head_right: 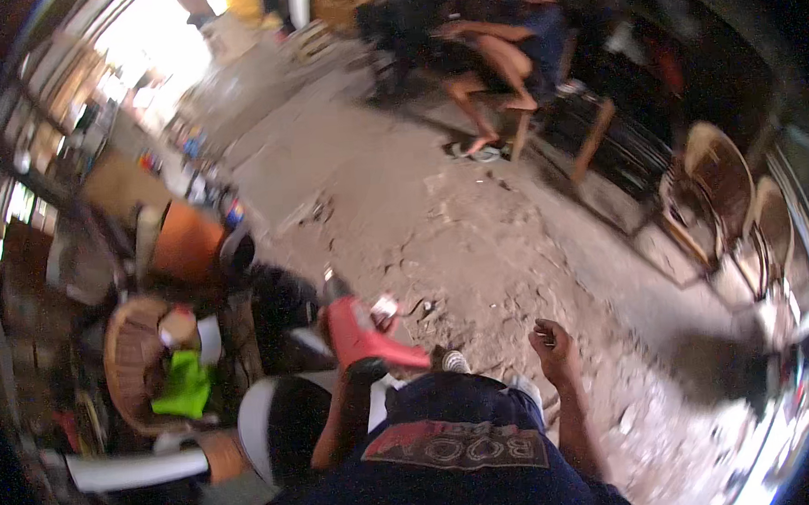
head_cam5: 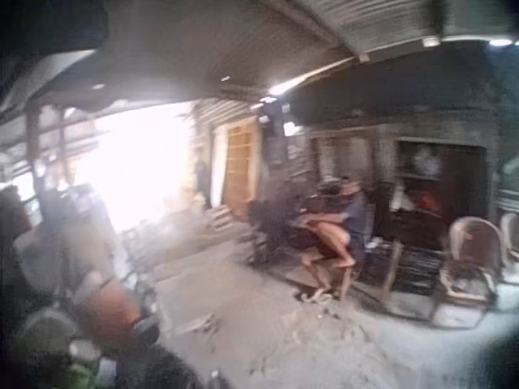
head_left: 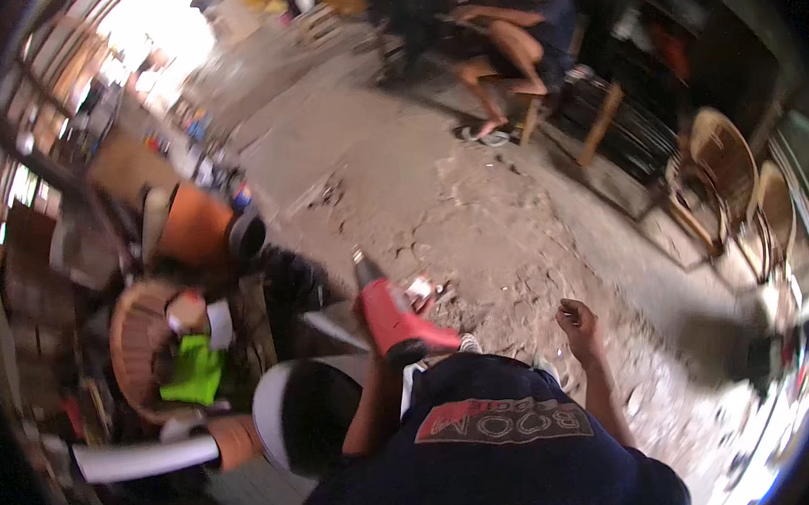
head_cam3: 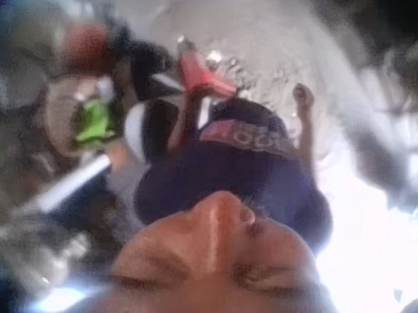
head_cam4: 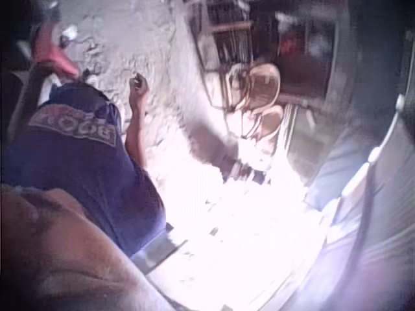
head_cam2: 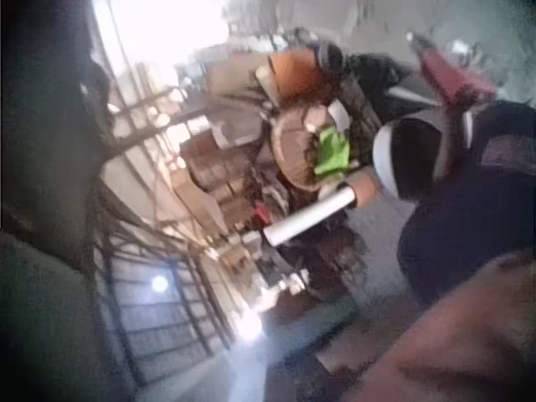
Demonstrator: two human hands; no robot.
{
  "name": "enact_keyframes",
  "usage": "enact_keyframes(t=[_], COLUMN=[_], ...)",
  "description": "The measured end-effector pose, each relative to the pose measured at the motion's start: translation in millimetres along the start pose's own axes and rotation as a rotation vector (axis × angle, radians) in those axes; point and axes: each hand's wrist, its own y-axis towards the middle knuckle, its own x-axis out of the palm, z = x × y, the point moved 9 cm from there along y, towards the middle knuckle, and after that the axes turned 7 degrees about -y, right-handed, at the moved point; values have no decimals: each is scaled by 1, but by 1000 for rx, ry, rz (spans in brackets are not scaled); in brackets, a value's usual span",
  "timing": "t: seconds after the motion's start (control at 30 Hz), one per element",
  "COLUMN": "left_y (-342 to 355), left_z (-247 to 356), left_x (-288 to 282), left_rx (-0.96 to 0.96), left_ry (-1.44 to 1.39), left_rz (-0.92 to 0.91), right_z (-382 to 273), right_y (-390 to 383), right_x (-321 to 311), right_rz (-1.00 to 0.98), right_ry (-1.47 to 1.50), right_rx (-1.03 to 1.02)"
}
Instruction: The person applies a strip of material to the edge of a board, heating it with a heat gun and pressing it down with a block of wood.
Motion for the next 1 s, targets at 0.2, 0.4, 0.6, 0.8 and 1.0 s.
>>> enact_keyframes(t=[0.2, 0.4, 0.6, 0.8, 1.0], left_y=[126, 249, 345, 385, 416], left_z=[12, 96, 217, 340, 455], left_x=[71, 54, 50, 29, -35], left_rx=[-125, -10, 311, 620, 972], left_ry=[66, 193, -1, 98, -175], left_rz=[7, 184, 173, 116, 242], right_z=[-190, -296, -373, -486, -602], right_y=[134, 270, 434, 575, 703], right_x=[107, 250, 359, 449, 546], right_rz=[-356, -829, -974, -1050, -996], right_ry=[18, 482, 58, 50, 105], right_rx=[-333, -375, -422, -474, -580])
